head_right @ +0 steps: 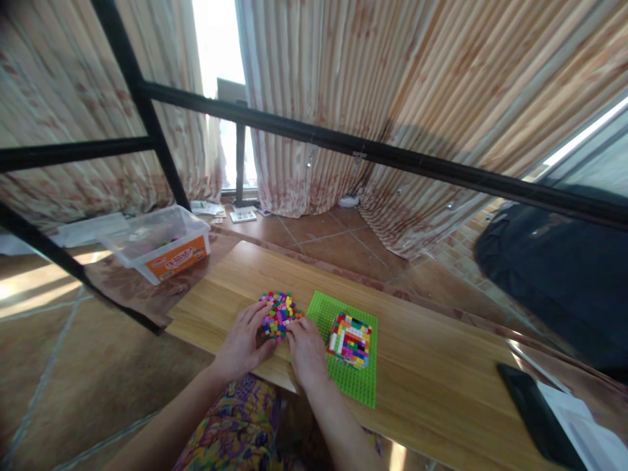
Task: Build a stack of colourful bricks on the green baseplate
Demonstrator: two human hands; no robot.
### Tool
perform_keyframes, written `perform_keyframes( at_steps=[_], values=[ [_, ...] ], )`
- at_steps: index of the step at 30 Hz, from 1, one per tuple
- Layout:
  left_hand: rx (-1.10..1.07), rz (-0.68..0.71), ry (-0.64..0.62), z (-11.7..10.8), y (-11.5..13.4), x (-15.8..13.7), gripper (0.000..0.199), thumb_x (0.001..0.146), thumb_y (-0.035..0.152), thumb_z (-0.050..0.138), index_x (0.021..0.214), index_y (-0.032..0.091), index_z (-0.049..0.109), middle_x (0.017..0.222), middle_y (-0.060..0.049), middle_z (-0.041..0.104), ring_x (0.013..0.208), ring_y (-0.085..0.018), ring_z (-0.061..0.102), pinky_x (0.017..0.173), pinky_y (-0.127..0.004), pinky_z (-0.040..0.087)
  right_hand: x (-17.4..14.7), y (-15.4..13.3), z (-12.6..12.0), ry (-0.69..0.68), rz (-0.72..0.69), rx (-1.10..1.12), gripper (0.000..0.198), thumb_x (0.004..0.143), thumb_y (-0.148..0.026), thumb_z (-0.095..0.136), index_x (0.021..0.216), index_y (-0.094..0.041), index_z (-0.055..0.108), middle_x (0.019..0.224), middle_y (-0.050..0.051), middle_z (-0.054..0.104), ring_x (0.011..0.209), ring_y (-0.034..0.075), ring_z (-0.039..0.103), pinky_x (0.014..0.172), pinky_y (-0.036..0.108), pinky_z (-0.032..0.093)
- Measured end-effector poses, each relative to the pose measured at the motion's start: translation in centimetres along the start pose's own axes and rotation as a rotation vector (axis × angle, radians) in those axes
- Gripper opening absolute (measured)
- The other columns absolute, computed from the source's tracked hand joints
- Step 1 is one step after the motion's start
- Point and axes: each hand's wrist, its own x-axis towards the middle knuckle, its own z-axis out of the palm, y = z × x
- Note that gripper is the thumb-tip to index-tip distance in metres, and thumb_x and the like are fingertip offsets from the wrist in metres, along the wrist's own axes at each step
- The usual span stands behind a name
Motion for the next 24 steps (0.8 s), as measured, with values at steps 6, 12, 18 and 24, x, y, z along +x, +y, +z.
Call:
perform_keyframes(
  at_steps=[6, 12, 18, 24],
  values=[
    [0.029, 0.024, -0.001, -0.1, 0.0, 0.1, 0.061, 0.084, 0.035, 0.062, 0.139, 0.017, 0.044, 0.144, -0.015, 0.047, 0.135, -0.031, 0.042, 0.111, -0.051, 0.039, -1.7, -0.4, -1.8, 0.120, 0.046, 0.109, 0.021, 0.093, -0.025, 0.051, 0.094, -0.023, 0.072, 0.095, 0.006, 0.069, 0.090, 0.020, 0.063, 0.084, 0.033, 0.049],
    [0.044, 0.033, 0.019, -0.4, 0.1, 0.3, 0.055, 0.085, 0.037, 0.062, 0.135, 0.019, 0.047, 0.140, -0.014, 0.050, 0.132, -0.030, 0.045, 0.109, -0.050, 0.041, -3.2, 2.9, -6.5, 0.354, 0.181, 0.102, 0.024, 0.090, -0.040, 0.055, 0.089, -0.025, 0.074, 0.101, 0.007, 0.069, 0.095, 0.022, 0.063, 0.083, 0.037, 0.050],
    [0.086, 0.063, 0.022, -0.3, -0.1, 0.4, 0.052, 0.086, 0.041, 0.061, 0.131, 0.019, 0.050, 0.138, -0.014, 0.052, 0.128, -0.030, 0.049, 0.107, -0.050, 0.043, -3.6, 7.2, -8.7, 0.452, 0.226, -0.029, 0.028, 0.089, -0.042, 0.054, 0.086, -0.022, 0.074, 0.095, 0.008, 0.067, 0.092, 0.023, 0.060, 0.085, 0.041, 0.047],
    [0.106, 0.085, 0.031, -0.2, -0.3, 0.5, 0.048, 0.085, 0.039, 0.062, 0.128, 0.021, 0.052, 0.136, -0.013, 0.054, 0.125, -0.031, 0.051, 0.105, -0.051, 0.044, -3.3, 8.3, -8.0, 0.463, 0.203, -0.060, 0.029, 0.090, -0.040, 0.053, 0.089, -0.022, 0.075, 0.100, 0.009, 0.065, 0.097, 0.023, 0.057, 0.089, 0.042, 0.046]
  ],
)
